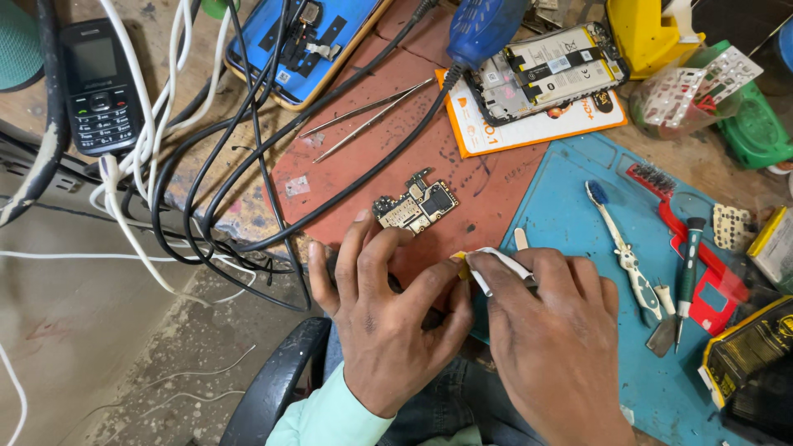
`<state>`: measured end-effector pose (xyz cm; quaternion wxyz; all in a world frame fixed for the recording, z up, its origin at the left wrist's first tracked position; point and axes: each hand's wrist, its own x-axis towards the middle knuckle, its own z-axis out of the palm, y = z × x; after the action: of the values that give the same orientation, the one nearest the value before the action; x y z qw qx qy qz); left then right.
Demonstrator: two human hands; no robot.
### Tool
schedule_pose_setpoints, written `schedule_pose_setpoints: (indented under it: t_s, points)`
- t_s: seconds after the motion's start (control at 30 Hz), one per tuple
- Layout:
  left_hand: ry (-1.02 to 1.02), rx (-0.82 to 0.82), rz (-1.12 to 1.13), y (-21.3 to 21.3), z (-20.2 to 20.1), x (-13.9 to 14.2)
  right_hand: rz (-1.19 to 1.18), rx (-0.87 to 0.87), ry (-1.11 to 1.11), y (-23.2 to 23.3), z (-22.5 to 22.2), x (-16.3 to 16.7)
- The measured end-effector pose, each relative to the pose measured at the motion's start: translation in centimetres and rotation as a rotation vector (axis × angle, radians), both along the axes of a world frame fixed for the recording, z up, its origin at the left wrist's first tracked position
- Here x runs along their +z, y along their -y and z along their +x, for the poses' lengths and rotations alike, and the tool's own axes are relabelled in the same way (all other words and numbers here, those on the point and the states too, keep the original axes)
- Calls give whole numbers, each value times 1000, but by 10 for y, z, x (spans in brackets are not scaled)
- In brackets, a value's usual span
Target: The person cleans a small circuit board with a cloth and tweezers, then reattaches it to a disassembled smartphone chassis. They use a screwdriver to fasten screws along the phone's edge, completing the reassembly.
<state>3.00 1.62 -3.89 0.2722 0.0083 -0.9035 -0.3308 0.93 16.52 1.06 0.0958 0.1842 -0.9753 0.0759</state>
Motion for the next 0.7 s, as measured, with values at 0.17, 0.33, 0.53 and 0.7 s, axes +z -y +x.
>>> schedule_pose_setpoints:
  t_s: [0.17, 0.33, 0.53, 0.7]
  points:
    - [-37, 11, 18, 3, -2, 0, 71, -93, 28, -1, 6, -6]
    - [-51, 15, 34, 6, 0, -2, 91, -36, -107, 8, 15, -18]
    - [-55, 25, 21, 4, 0, -1, 51, -9, -43, -3, 19, -13]
    - [-46, 24, 38, 3, 1, -1, 63, -24, -19, -3, 20, -15]
